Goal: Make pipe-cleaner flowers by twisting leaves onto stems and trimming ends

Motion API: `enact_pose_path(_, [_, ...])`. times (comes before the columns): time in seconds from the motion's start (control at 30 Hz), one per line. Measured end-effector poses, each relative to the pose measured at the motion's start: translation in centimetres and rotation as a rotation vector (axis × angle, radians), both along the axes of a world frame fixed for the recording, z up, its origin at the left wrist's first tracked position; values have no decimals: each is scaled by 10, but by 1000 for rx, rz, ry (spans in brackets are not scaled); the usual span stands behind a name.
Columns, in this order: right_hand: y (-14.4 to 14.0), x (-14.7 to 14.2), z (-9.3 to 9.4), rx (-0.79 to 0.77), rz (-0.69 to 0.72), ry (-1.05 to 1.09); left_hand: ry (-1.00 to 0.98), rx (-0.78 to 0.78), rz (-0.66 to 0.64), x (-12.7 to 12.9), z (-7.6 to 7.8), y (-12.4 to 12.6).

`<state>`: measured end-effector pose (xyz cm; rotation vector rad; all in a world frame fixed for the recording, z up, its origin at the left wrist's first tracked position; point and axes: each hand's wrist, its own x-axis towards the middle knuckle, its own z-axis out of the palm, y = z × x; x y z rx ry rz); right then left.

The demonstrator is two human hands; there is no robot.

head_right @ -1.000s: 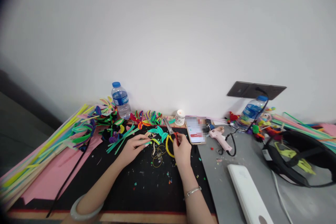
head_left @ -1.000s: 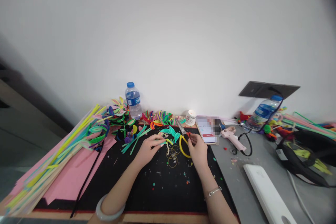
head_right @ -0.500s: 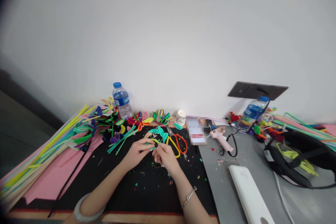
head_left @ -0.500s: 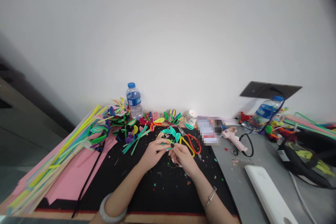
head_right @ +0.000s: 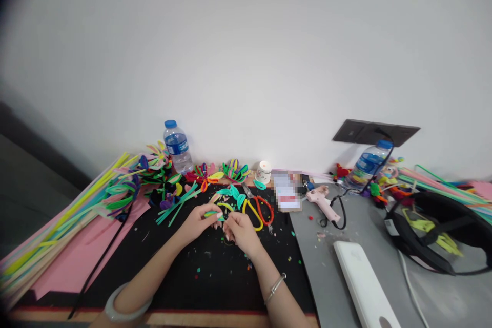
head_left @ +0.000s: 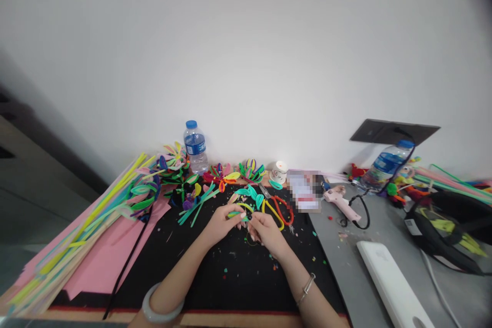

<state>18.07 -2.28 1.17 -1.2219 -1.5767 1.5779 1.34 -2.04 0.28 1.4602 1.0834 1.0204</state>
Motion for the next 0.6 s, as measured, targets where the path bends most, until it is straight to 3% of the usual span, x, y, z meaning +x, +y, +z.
enact_pose_path(0.13, [-3, -2, 1, 164, 37, -67, -41, -49, -9, 1, -2, 0])
enact_pose_path(0.37, [-5, -1, 1, 611, 54, -315, -126, -137, -6, 4, -1, -1])
enact_pose_path(0.47, [-5, -2, -1, 650, 28, -344, -153, -146, 28, 8, 3, -2])
enact_pose_path(0.6, [-3, -3, -5, 590, -95, -300, -170, -173, 98, 9, 3, 2])
